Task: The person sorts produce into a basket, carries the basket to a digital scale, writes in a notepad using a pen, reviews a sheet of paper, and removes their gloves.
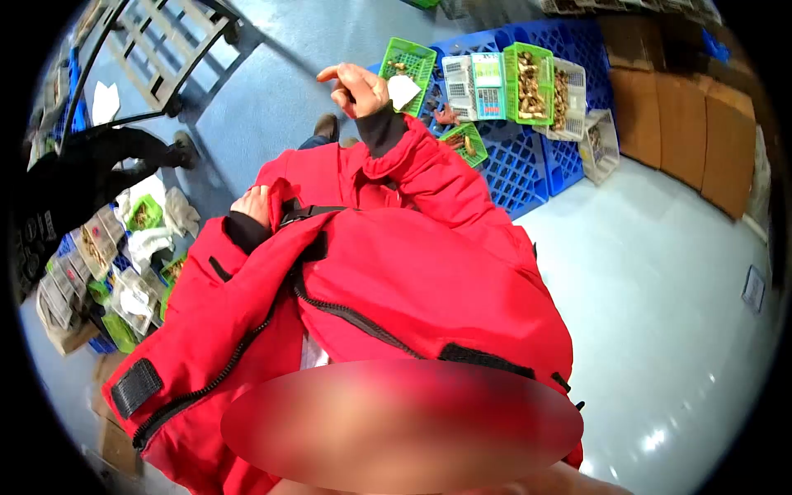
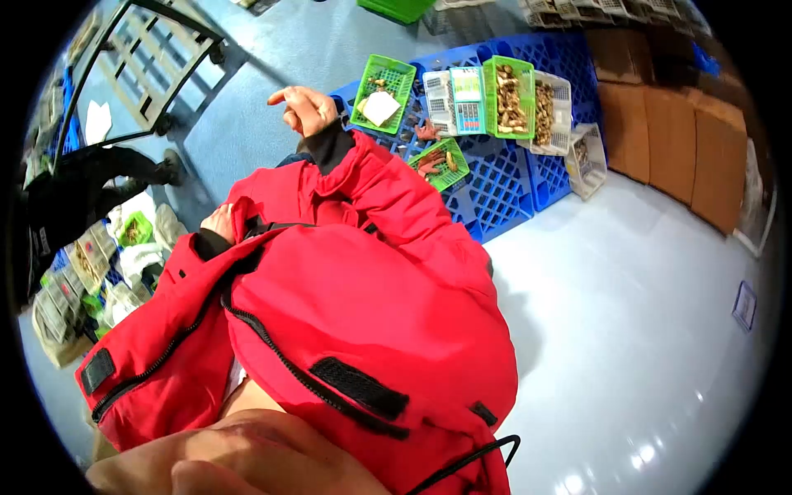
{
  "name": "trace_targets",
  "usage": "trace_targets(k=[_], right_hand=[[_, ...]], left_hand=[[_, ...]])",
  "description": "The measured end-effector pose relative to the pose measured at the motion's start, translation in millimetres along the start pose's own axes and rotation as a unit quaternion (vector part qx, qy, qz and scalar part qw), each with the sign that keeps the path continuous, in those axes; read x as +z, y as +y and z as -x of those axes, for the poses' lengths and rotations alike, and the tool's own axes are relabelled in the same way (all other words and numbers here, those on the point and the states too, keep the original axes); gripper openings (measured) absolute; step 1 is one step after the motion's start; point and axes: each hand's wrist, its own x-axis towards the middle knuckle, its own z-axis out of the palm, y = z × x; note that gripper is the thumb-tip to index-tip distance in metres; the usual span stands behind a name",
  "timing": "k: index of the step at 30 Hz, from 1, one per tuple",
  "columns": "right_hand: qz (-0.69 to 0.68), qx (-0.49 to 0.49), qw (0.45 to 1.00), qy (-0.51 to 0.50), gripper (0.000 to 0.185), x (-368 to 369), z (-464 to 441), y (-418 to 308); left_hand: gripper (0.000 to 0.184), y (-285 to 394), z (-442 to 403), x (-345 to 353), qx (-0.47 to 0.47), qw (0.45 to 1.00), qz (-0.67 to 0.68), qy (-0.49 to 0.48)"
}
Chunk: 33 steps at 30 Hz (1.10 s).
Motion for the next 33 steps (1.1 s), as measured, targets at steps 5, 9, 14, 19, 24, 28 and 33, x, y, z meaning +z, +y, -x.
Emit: trace_targets(k=[5,9,14,19,24,28,33], right_hand=[[-0.062,-0.01,0.996,0.064,0.035,-23.5,13.2,15.2],[-0.089,-0.078,0.988,0.098,0.03,-39.2,21.2,17.3],[-0.004,-0.014,0.986,0.164,0.022,-51.3,34.0,31.9],[0.147,0.034,0.982,0.117,0.017,-32.9,33.3,49.6],[0.258,0.029,0.965,0.034,0.016,5.0,20.5,82.3],[0.376,0.005,0.926,-0.03,0.014,21.9,23.3,79.2],[0.226,0.073,0.968,-0.088,0.024,17.3,22.3,70.6]], left_hand=[[0.022,-26.4,-50.6,31.1,0.093,0.991,-0.086,-0.044],[0.022,-7.3,-30.1,-37.5,0.14,0.983,-0.1,-0.063],[0.016,-21.0,6.7,-110.5,0.259,0.965,0.014,0.025],[0.016,-15.9,-0.4,-107.6,0.316,0.934,0.104,0.132],[0.013,24.4,-49.9,-101.5,0.331,0.908,0.106,0.232],[0.014,20.9,-62.6,-79.5,0.292,0.921,0.154,0.207],[0.019,-26.2,-1.4,-142.2,0.226,0.913,0.182,0.287]])
